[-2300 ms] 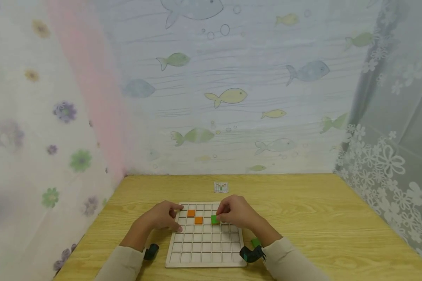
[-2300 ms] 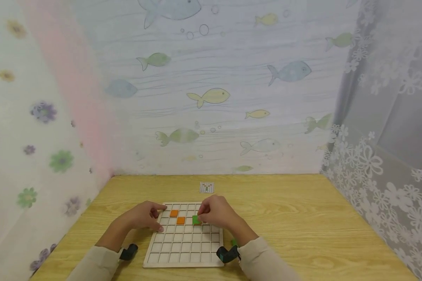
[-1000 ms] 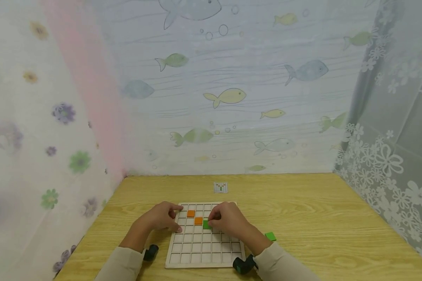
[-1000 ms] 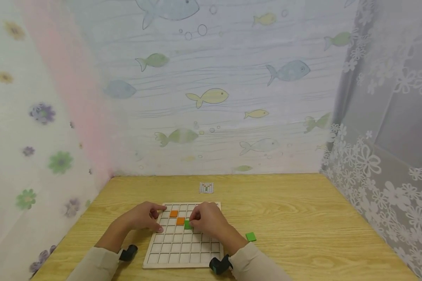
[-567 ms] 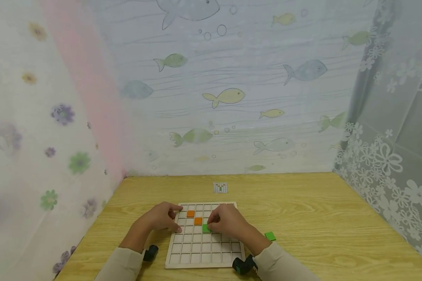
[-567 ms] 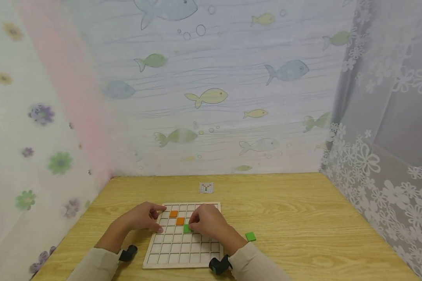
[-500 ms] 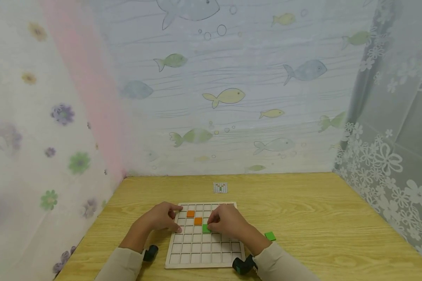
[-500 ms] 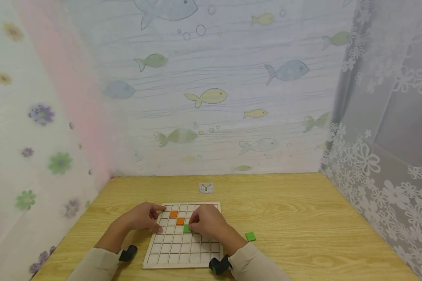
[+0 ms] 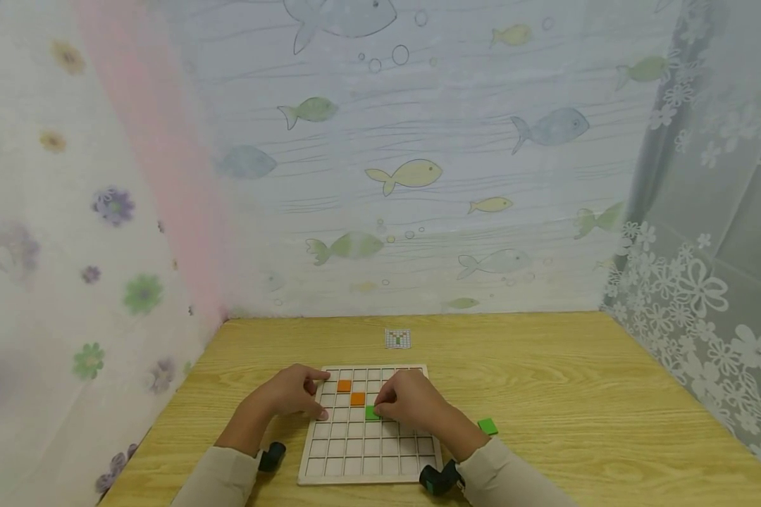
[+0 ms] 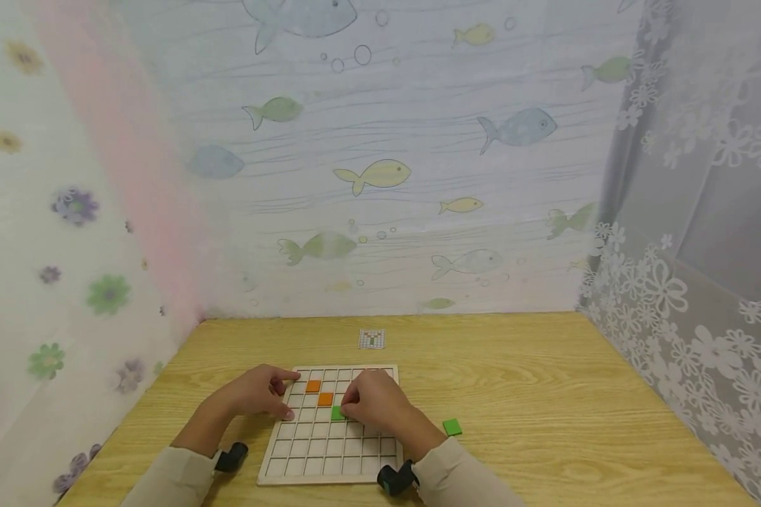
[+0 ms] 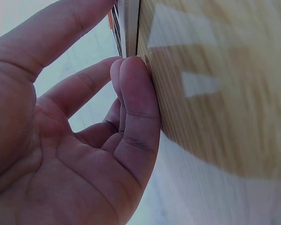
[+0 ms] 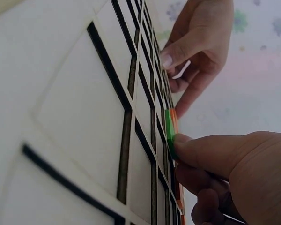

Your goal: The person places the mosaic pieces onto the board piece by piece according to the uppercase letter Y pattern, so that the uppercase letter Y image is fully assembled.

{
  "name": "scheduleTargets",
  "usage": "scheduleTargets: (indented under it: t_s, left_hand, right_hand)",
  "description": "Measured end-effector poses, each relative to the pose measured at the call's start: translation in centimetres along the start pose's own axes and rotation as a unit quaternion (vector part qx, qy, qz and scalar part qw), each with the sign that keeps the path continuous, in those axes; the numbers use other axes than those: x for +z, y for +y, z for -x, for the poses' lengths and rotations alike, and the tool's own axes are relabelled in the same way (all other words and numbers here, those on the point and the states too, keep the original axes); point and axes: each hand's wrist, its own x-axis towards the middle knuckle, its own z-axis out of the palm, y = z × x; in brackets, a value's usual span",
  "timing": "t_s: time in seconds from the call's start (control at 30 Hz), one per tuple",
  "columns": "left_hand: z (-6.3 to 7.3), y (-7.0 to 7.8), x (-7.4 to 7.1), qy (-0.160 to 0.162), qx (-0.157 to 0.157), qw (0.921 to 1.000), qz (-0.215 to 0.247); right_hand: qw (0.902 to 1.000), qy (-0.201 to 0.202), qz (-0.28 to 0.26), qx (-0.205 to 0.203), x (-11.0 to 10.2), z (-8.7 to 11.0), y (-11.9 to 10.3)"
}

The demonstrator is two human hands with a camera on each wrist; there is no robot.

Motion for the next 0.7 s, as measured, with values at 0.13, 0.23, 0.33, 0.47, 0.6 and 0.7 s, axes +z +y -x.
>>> scheduleTargets:
  t_s: [0.13,0.23,0.33,0.47,0.6,0.7]
  left_hand:
    - [-0.1,0.0,0.0,-0.002,-0.002,1.0000,0.004]
    - [-0.1,-0.2,0.0,-0.006,-0.001,0.9999,0.009]
    - [-0.2,-0.4,0.0,-0.008,0.003,0.9998,0.016]
    - [-0.2,-0.6,0.0,-0.011,0.009,0.9996,0.023]
    - [-0.2,-0.6,0.0,-0.017,0.015,0.9993,0.031]
    - [-0.3,-0.5,0.0,-0.019,0.017,0.9992,0.031]
  right_hand:
    - [1.0000,-0.001,0.000,-0.001,0.0,0.0,0.0]
    - [1.0000,-0.003,0.001,0.003,0.1,0.0,0.1]
    - [1.0000,-0.004,0.007,0.000,0.1,-0.2,0.1]
    - [0.9998,0.000,0.016,-0.012,0.0,-0.3,0.1]
    - [0.9996,0.004,0.018,-0.020,-0.5,-0.3,0.1]
    - [0.9995,0.006,0.016,-0.025,-1.1,-0.1,0.0]
